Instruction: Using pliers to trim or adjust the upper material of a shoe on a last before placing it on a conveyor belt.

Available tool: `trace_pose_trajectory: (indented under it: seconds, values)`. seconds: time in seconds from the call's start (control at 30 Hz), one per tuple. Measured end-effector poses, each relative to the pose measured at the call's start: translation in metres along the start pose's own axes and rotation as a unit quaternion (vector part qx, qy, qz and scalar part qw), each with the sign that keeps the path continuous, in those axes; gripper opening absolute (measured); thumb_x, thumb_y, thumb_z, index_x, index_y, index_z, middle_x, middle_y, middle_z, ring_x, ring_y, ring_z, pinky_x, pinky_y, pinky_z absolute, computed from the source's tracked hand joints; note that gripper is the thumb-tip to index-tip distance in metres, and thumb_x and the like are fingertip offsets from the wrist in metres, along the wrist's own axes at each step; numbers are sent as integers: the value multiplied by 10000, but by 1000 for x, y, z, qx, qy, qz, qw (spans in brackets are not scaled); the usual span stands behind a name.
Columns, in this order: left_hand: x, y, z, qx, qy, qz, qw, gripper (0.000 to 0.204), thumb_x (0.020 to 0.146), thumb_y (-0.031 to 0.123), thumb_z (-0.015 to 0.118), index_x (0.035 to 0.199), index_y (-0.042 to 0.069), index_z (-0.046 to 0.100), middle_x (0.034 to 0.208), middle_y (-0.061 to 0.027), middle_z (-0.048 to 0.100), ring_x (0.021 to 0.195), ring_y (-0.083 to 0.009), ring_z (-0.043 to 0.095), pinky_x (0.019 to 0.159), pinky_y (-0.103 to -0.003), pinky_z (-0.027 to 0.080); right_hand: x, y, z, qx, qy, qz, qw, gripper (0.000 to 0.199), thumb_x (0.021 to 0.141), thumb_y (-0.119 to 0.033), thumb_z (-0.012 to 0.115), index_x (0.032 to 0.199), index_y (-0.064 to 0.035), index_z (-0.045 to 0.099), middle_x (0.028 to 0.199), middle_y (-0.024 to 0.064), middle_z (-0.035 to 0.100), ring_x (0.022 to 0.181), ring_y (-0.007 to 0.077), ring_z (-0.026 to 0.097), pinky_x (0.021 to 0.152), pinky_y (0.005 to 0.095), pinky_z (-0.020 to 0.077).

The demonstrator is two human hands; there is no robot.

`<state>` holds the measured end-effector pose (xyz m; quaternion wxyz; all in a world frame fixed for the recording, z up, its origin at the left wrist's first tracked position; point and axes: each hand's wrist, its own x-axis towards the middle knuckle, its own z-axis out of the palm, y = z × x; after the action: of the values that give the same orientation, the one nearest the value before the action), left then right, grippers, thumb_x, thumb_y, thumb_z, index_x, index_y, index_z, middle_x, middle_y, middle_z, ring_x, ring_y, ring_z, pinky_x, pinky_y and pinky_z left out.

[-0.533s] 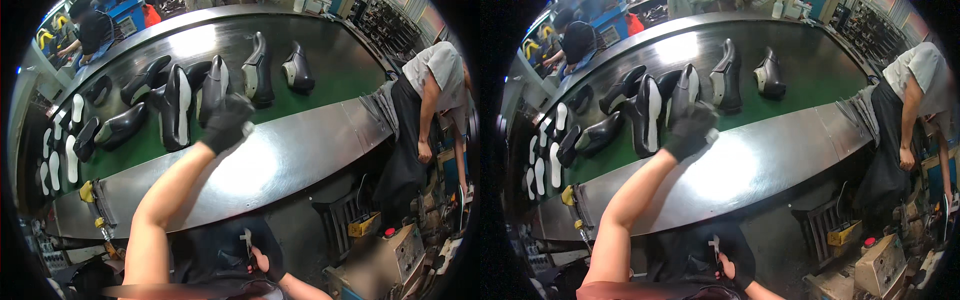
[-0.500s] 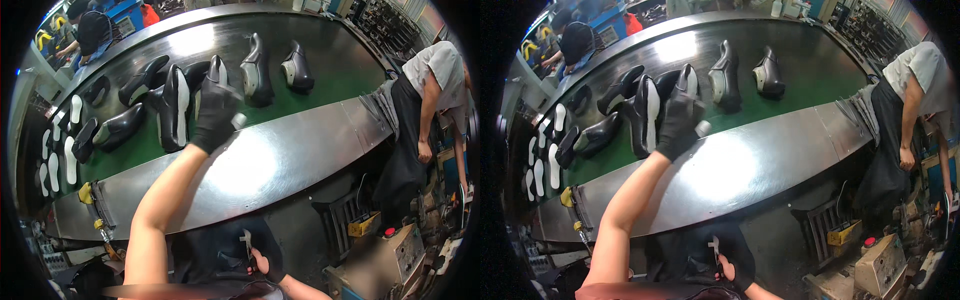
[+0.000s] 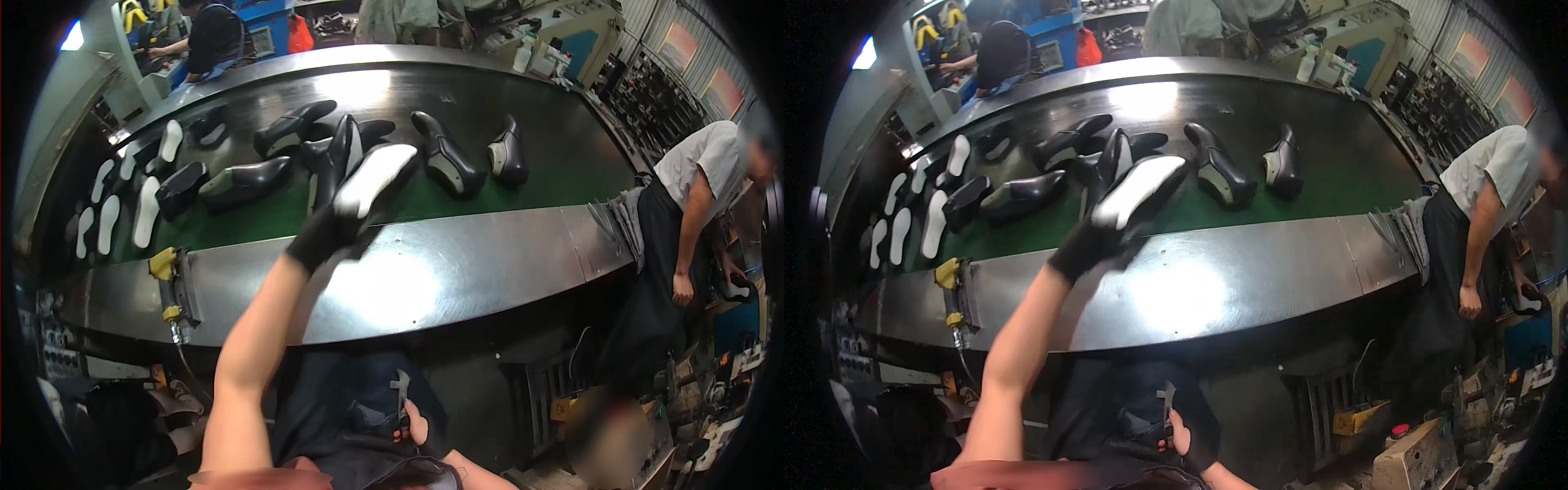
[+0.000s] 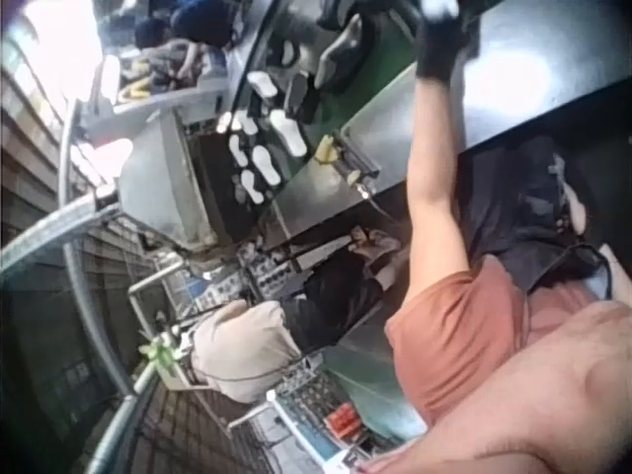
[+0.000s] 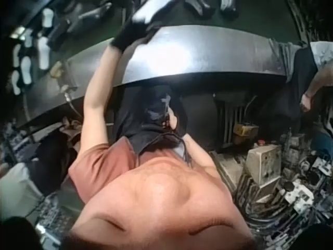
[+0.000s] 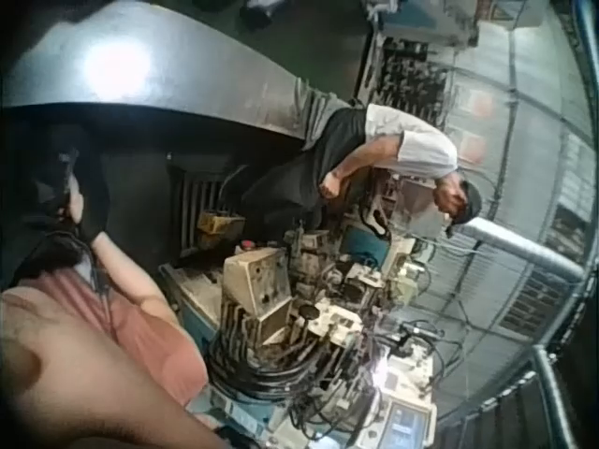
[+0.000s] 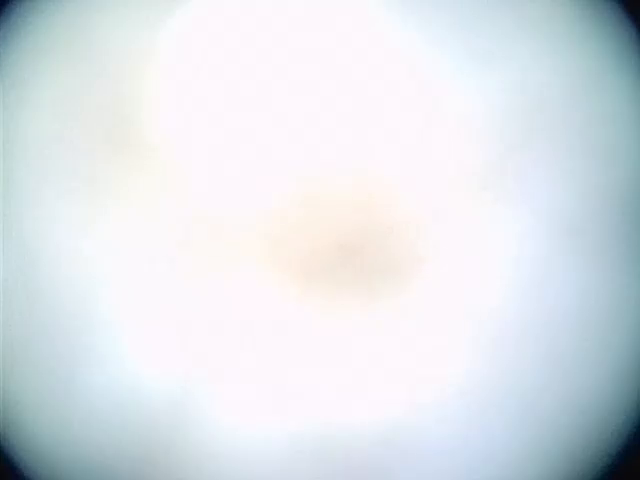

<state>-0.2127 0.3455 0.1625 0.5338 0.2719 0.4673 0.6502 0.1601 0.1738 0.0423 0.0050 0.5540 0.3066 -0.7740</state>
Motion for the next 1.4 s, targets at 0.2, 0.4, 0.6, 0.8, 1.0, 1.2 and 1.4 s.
trace_pose_trajectory:
  seconds: [0.2, 0.4, 0.6, 0.8, 1.0, 1.2, 1.4]
  values:
    - [-276, -43, -72, -71, 123, 158, 977, 543, 802, 105, 574, 1331, 2, 507, 1257, -135, 581, 1129, -252, 590, 1003, -374, 484, -6, 44, -19, -32, 44, -72, 996, 709, 992, -635, 330, 902, 10, 609, 623, 125, 611, 525, 207, 608, 544, 328, 523]
    - [-341, -51, -26, 243, 123, 193, 943, 554, 692, 57, 782, 1213, 46, 593, 1230, -99, 582, 1199, -218, 535, 1020, -351, 437, -71, 43, 8, -81, 42, -85, 992, 706, 978, -658, 321, 799, -36, 602, 672, 100, 621, 609, 190, 600, 637, 303, 502]
    - [-284, -69, -1, 202, -9, 167, 965, 381, 820, 141, 746, 1162, 34, 617, 1167, -80, 616, 1108, -181, 578, 988, -328, 442, -134, 14, 39, -113, -51, -173, 977, 563, 1036, -526, 338, 851, -60, 593, 721, 62, 624, 689, 153, 593, 676, 287, 480]
    - [-252, -86, 6, 55, -13, 131, 990, 675, 984, 636, 386, 1053, 18, 648, 1012, -73, 654, 927, -142, 609, 873, -303, 484, -105, 20, 69, -158, -124, -300, 933, 471, 1073, -408, 328, 1062, -36, 616, 949, 48, 653, 886, 121, 590, 838, 262, 462]
    - [-272, -87, 3, 47, -6, 127, 991, 750, 986, 668, 297, 1039, 11, 655, 1049, -87, 655, 1029, -192, 596, 959, -342, 447, -104, -9, 86, -2, -267, -200, 943, 460, 1073, -388, 372, 1040, -21, 647, 889, 17, 633, 820, 89, 580, 768, 252, 462]
    - [-290, -83, 21, 117, 28, 175, 977, 694, 982, 599, 322, 987, 1, 676, 1083, -126, 658, 1075, -246, 594, 1006, -388, 419, -90, 31, 97, -245, -14, -422, 873, 295, 1026, -255, 484, 936, 9, 580, 687, 127, 517, 627, 264, 527, 616, 383, 439]
    - [-367, -88, 37, 163, -10, 185, 969, 675, 924, 584, 456, 1219, -9, 586, 1300, -196, 573, 1314, -325, 484, 1125, -444, 326, -127, 62, 43, -486, -140, -444, 740, 311, 912, -168, 525, 1171, -3, 578, 941, 190, 598, 826, 377, 596, 717, 436, 471]
